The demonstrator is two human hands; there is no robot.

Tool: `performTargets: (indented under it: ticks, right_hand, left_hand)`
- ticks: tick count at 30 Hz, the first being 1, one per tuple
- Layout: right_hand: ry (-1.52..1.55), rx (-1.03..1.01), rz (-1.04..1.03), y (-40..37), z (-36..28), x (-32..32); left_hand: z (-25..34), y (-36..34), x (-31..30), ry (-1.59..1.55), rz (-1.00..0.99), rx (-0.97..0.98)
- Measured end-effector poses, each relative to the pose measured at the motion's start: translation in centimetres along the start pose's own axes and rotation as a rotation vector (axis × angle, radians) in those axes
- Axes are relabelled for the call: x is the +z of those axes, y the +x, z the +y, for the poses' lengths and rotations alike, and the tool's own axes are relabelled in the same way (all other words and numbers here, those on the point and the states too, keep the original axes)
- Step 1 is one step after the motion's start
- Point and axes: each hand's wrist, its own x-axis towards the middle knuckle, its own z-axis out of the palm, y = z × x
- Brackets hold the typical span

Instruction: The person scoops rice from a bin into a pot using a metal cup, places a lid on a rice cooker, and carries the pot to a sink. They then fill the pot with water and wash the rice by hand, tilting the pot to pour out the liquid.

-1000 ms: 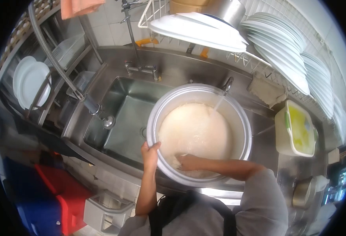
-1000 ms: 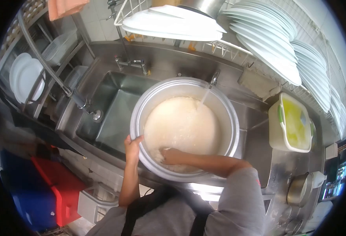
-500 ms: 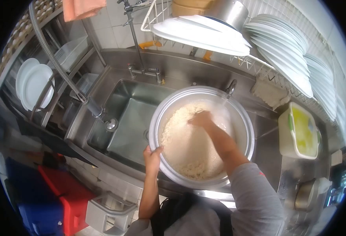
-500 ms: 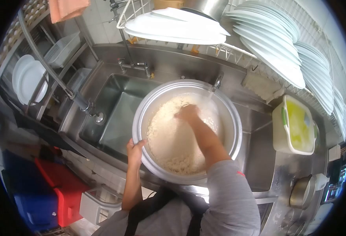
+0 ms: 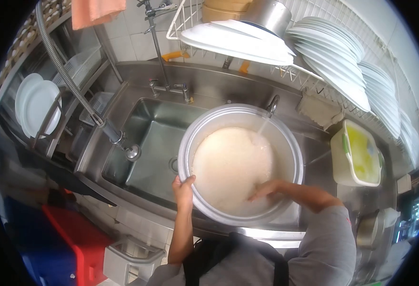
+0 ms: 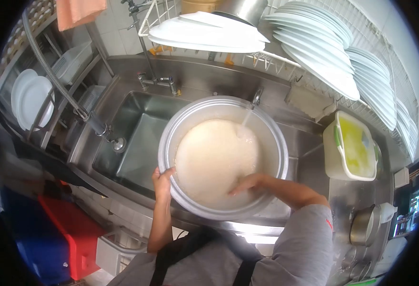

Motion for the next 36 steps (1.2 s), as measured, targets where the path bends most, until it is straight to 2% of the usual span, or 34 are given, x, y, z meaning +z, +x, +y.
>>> performTargets:
  ticks: [1, 3, 4, 6, 8, 10, 12, 14, 16, 18, 20, 22, 23, 24, 25, 27, 29, 31, 33, 36]
  right_hand:
    - [-0.035, -0.048, 0.082, 4.2, 2.7, 1.0]
    - [-0.326, -0.419, 0.23, 8.2, 3.8, 1.6]
    - [-0.582, -0.741, 0.294, 7.7, 1.0, 2.1]
    - [0.28, -0.025, 0.48, 2.6, -10.9, 4.0]
    - [0.177, -0.194, 0.782, 10.4, -9.3, 2.4]
    - [-0.019, -0.606, 0.943, 11.8, -10.8, -0.3]
    - [-0.117, -0.464, 0.995, 10.4, -13.2, -2.9]
    - [-0.231, -0.163, 1.186, 15.3, -11.2, -6.8]
    - [-0.332, -0.021, 1.282, 12.6, -11.5, -8.4]
    - [-0.388, 0.169, 1.214, 11.1, -10.0, -11.8]
    - [-0.565, 0.216, 1.295, 12.3, -4.4, -15.9]
    - [-0.483, 0.252, 1.261, 8.3, -3.2, -16.6]
    - [-0.489, 0.258, 1.258, 7.8, -0.5, -17.1]
    - [-0.386, 0.123, 1.176, 8.1, 3.0, -18.0]
    - [-0.284, -0.008, 1.091, 7.5, 3.4, -17.8]
    - [-0.281, 0.01, 0.913, 5.9, 2.8, -14.5]
    - [-0.313, 0.023, 0.883, 4.9, 1.9, -9.5]
    - [-0.201, -0.044, 0.619, 1.8, -2.9, -4.6]
    - [-0.083, -0.177, 0.399, 3.7, -1.2, -2.2]
    - [-0.151, -0.24, 0.298, 4.5, -4.3, 1.0]
  left_hand:
    - [0.1, -0.1, 0.0, 0.008, -0.002, 0.003]
    - [0.3, -0.3, 0.0, 0.036, 0.012, 0.005]
    - [0.4, -0.4, 0.1, 0.038, 0.015, 0.011]
    - [0.8, -0.4, 0.1, 0.076, -0.002, -0.008]
    - [0.7, -0.1, -0.3, 0.101, -0.022, -0.018]
    - [0.9, 0.0, -0.3, 0.124, -0.044, -0.034]
    - [1.3, -0.3, -0.1, 0.096, -0.059, -0.051]
    - [1.1, -0.3, -0.4, 0.111, -0.059, -0.052]
    - [0.9, -0.2, -0.4, 0.11, -0.059, -0.048]
    - [0.8, -0.1, -0.4, 0.088, -0.083, -0.058]
    - [1.0, -0.4, -0.1, 0.07, -0.072, -0.046]
    - [0.9, -0.5, 0.1, 0.059, -0.067, -0.035]
    - [0.7, -0.5, 0.3, 0.056, -0.062, -0.004]
    - [0.6, -0.5, 0.4, 0.053, -0.058, 0.027]
    - [0.6, -0.6, 0.4, 0.044, -0.058, 0.026]
    - [0.8, -0.5, 0.6, 0.042, -0.03, 0.002]
    - [0.4, -0.3, 0.7, 0.015, -0.031, 0.008]
    - [0.3, -0.5, 0.5, 0.005, -0.028, 0.012]
    - [0.4, -0.5, 0.4, 0.03, -0.035, 0.022]
    - [0.7, -0.4, 0.4, 0.058, -0.005, -0.005]
